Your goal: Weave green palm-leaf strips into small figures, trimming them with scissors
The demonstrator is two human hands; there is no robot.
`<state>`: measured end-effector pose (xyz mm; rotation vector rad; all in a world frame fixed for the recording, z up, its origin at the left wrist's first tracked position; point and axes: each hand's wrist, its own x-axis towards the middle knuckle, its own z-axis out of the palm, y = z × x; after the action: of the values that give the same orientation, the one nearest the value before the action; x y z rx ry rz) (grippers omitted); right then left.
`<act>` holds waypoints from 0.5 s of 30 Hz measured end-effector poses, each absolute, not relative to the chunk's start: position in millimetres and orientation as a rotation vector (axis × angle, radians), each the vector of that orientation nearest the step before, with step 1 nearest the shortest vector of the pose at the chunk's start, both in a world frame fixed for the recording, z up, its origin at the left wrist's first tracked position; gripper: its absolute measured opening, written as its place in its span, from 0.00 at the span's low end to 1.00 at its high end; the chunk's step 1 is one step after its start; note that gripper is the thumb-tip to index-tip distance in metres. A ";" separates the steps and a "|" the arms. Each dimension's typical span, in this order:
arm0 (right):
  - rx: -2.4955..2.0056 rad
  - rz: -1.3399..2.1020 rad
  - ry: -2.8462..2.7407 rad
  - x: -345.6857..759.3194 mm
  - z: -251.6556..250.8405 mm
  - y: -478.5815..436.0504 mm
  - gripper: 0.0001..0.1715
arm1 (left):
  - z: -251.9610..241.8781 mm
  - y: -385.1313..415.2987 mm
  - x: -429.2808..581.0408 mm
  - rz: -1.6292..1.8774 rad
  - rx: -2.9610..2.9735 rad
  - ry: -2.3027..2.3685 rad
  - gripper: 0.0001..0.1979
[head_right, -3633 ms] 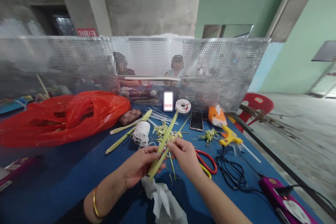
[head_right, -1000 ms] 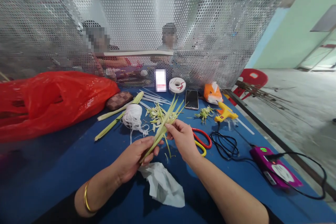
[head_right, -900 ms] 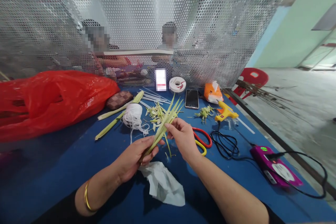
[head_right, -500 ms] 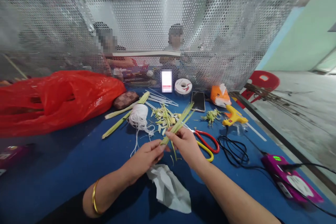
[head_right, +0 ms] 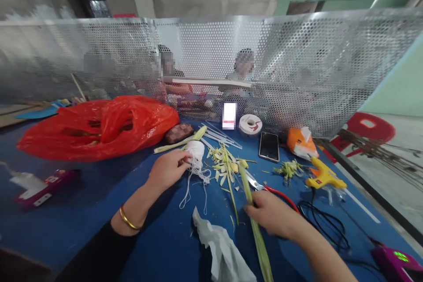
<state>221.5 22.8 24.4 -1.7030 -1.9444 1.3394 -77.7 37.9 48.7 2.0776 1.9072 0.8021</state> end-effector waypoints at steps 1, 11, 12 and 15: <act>-1.753 1.291 -2.016 216.0 19.8 21.6 0.16 | 46.4 37.6 -75.2 0.779 2.126 1.895 0.12; -1.903 0.477 -2.537 198.3 20.5 12.3 0.19 | 30.1 39.6 -59.6 0.785 2.439 1.805 0.12; -1.910 0.476 -2.541 198.9 21.1 11.5 0.20 | 28.2 40.7 -60.0 0.829 2.446 1.774 0.15; -1.901 0.385 -2.535 201.6 25.2 9.1 0.18 | 22.6 46.6 -65.1 1.073 2.252 1.786 0.27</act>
<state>201.6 9.1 25.2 -1.9009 -2.5354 0.3854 -65.1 46.6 22.6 2.2521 1.7857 1.0734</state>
